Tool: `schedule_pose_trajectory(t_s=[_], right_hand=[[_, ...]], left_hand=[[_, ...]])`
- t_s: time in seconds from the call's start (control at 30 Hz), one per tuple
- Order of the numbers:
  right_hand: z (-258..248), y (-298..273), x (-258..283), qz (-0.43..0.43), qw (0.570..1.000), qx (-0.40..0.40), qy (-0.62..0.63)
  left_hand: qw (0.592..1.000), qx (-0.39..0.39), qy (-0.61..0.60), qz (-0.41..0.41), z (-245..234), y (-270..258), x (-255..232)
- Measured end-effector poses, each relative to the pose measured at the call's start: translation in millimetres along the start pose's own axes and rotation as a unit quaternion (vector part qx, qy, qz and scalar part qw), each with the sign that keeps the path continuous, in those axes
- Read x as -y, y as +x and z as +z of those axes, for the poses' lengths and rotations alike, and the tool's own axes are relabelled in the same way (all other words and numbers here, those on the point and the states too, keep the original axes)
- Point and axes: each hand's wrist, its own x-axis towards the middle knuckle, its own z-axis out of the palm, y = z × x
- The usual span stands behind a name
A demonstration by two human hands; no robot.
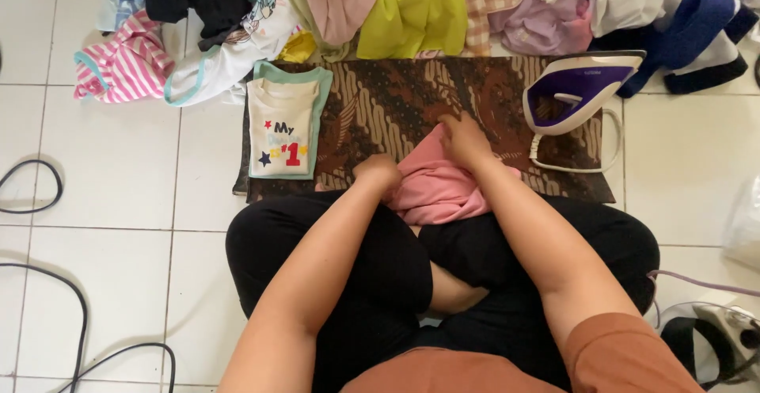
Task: A person sitting on the floor irons a pink baby shirt on a small board and then folds it.
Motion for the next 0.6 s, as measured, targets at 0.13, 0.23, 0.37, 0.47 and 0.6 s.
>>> schedule_pose_trajectory(t_s=[0.13,0.23,0.37,0.47,0.6], right_hand=[[20.4,23.3,-41.7,-0.049,0.993,-0.061,0.083],[19.5,33.6,-60.9,0.034,0.979,-0.092,0.177],[17.8,32.7,-61.5,0.053,0.957,-0.150,0.243],[-15.9,17.9,-28.0,0.010,0.945,-0.197,0.260],[-15.4,23.5,-43.7,0.064,0.978,-0.108,0.165]], left_hand=[[1.000,-0.006,0.023,-0.003,-7.6,-1.6,-1.8],[1.000,0.007,0.003,-0.007,-12.5,-4.3,-1.4],[1.000,-0.006,-0.002,0.002,-8.4,4.3,6.7],[0.999,-0.039,-0.015,-0.012,-4.2,32.4,13.4],[0.998,-0.060,-0.012,-0.031,1.7,48.2,25.4]])
